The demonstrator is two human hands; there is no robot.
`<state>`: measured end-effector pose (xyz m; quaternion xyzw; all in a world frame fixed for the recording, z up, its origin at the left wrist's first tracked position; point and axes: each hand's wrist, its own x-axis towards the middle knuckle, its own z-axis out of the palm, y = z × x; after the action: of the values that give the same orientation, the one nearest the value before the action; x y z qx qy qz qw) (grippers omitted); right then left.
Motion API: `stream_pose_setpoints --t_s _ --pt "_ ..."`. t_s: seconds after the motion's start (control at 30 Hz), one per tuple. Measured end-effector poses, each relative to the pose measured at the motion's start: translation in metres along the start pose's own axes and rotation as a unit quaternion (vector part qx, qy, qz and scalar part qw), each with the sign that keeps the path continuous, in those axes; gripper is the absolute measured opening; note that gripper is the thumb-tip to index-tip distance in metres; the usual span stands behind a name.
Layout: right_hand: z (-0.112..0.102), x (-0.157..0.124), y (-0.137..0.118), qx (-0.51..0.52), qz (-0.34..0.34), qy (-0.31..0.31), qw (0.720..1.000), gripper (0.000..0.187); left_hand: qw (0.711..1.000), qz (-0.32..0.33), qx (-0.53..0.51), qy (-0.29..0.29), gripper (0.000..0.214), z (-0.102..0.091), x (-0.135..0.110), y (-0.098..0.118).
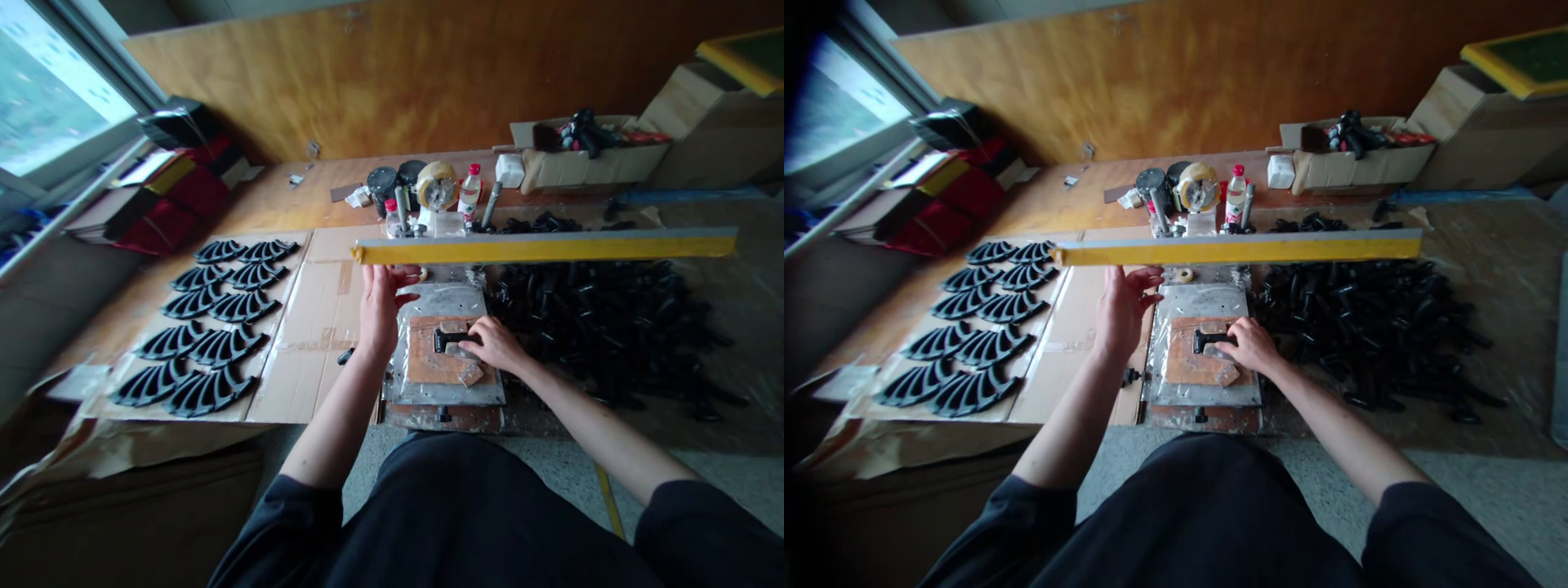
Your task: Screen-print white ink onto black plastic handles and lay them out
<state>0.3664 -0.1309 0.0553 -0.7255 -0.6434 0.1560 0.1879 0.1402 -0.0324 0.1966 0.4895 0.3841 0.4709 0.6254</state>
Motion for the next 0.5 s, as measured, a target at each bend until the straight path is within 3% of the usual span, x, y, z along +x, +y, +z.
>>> stream_pose_setpoints --t_s 0.03,0.1,0.17,0.23,0.3,0.37,0.43,0.5 --pt "0.01 -0.004 -0.014 -0.034 -0.008 -0.013 0.999 0.02 0.999 -0.037 -0.006 0.004 0.054 0.001 -0.01 -0.011" --pt "0.02 -0.012 -0.043 -0.067 0.032 -0.015 0.997 0.014 0.984 -0.176 -0.006 -0.034 0.059 0.003 -0.038 -0.042" --pt "0.02 -0.02 -0.07 -0.046 0.058 0.0 0.997 0.013 0.936 -0.334 -0.004 -0.114 0.063 0.003 -0.069 -0.075" --pt "0.017 -0.03 -0.09 -0.001 -0.001 0.017 1.0 0.013 0.919 -0.378 -0.034 -0.106 0.059 -0.001 -0.093 -0.1" --pt "0.011 -0.039 -0.095 0.045 -0.084 0.013 0.995 0.016 0.927 -0.37 -0.039 -0.047 0.053 -0.015 -0.102 -0.112" --pt "0.002 -0.045 -0.076 0.044 -0.075 0.009 0.996 0.02 0.941 -0.338 0.022 0.018 0.049 -0.046 -0.097 -0.115" --pt "-0.01 -0.047 -0.035 -0.033 0.048 0.003 0.998 0.024 0.945 -0.287 0.135 0.075 0.049 -0.092 -0.085 -0.117" --pt "-0.02 -0.049 0.012 -0.144 0.186 -0.055 0.97 0.028 0.913 -0.291 0.259 0.122 0.048 -0.142 -0.073 -0.122"
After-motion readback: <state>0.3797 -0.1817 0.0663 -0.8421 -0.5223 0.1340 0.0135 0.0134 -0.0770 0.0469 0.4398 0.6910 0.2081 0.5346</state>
